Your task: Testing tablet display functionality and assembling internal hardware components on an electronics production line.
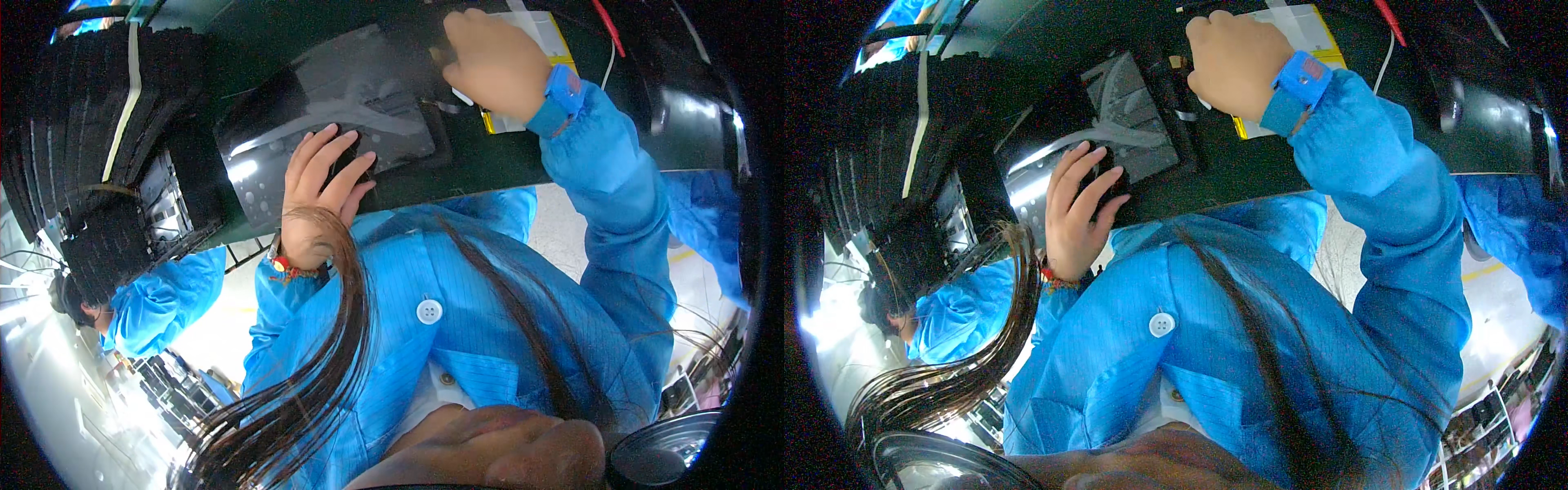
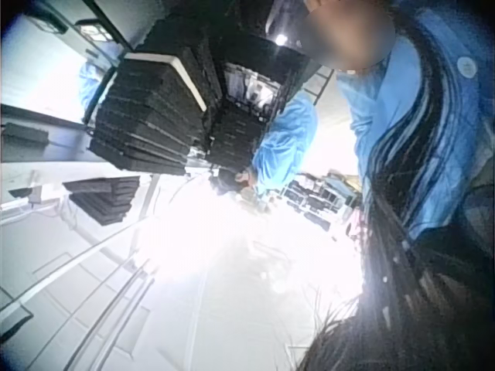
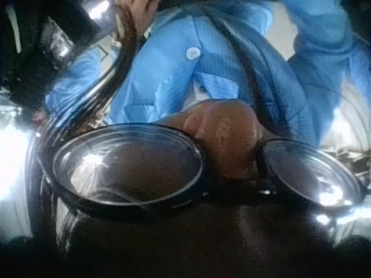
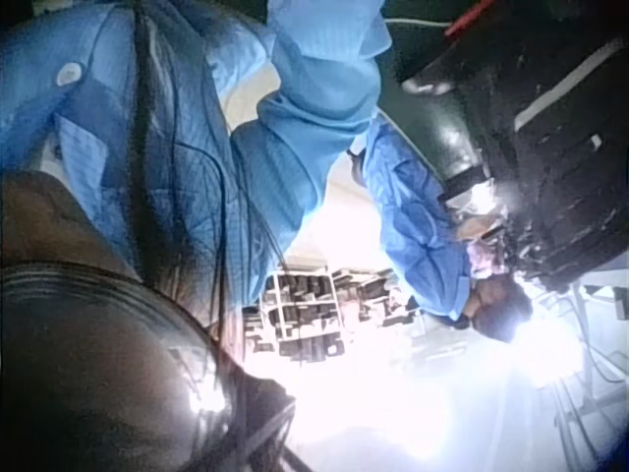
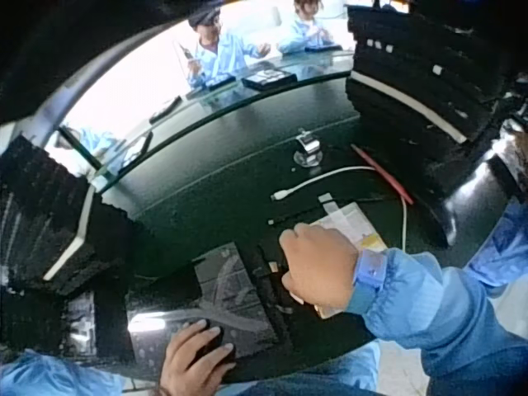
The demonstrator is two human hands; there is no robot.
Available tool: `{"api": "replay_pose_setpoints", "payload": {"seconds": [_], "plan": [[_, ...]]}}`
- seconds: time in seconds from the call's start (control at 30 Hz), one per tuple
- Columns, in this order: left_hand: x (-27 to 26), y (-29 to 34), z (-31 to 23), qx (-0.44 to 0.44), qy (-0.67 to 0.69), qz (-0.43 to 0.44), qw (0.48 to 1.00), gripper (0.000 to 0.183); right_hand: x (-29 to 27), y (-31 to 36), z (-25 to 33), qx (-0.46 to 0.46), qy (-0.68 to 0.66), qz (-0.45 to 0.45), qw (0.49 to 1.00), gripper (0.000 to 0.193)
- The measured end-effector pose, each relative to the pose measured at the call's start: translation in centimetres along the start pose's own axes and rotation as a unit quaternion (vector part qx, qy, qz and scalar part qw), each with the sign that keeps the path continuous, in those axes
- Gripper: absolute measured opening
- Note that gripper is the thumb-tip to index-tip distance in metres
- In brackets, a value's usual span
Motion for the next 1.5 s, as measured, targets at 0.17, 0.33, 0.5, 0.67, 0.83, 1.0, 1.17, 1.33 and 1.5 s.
{"api": "replay_pose_setpoints", "payload": {"seconds": [0.17, 0.33, 0.5, 0.67, 0.83, 1.0, 1.17, 1.33, 1.5], "plan": [[0.0, 0.1, 1.2, 0.004, -0.005, 0.002, 1.000, 0.035, -0.3, -0.7, -1.2, 0.054, -0.022, -0.019, 0.998, 0.029], [0.0, -0.7, 5.4, 0.003, -0.013, 0.002, 1.000, 0.036, -2.4, -1.9, -3.3, 0.193, -0.120, 0.075, 0.971, 0.022], [0.9, -2.3, 10.5, 0.003, -0.019, -0.001, 1.000, 0.037, -3.6, -2.5, -3.2, 0.234, -0.141, 0.069, 0.959, 0.018], [2.1, -3.5, 11.9, -0.010, -0.032, -0.005, 0.999, 0.038, -3.3, -3.1, -2.2, 0.248, -0.146, 0.090, 0.954, 0.017], [2.6, -3.2, 13.5, -0.025, -0.047, -0.008, 0.999, 0.040, -2.7, -3.5, -2.4, 0.236, -0.129, 0.106, 0.957, 0.020], [3.1, -5.1, 17.0, -0.047, -0.067, -0.009, 0.997, 0.041, 0.3, -3.8, -4.7, 0.053, -0.135, -0.005, 0.989, 0.017], [2.5, -6.0, 18.4, -0.121, -0.003, 0.037, 0.992, 0.029, 0.4, -3.9, -5.6, 0.051, -0.140, 0.007, 0.989, 0.023], [2.6, -5.7, 18.0, -0.130, -0.015, 0.034, 0.991, 0.029, 0.2, -3.7, -4.7, 0.015, -0.220, -0.024, 0.975, 0.024], [2.4, -5.4, 17.7, -0.118, -0.004, 0.010, 0.993, 0.030, -0.1, -3.6, -4.3, 0.025, -0.167, 0.048, 0.984, 0.024]]}}
Point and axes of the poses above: each hand's wrist, its own y-axis away from the middle knuckle, its own x-axis out of the palm, z = x × y, the point moved 7 cm from there along -y, towards the middle knuckle, and after that the axes turned 1 degree about -z, right-handed, at the moved point
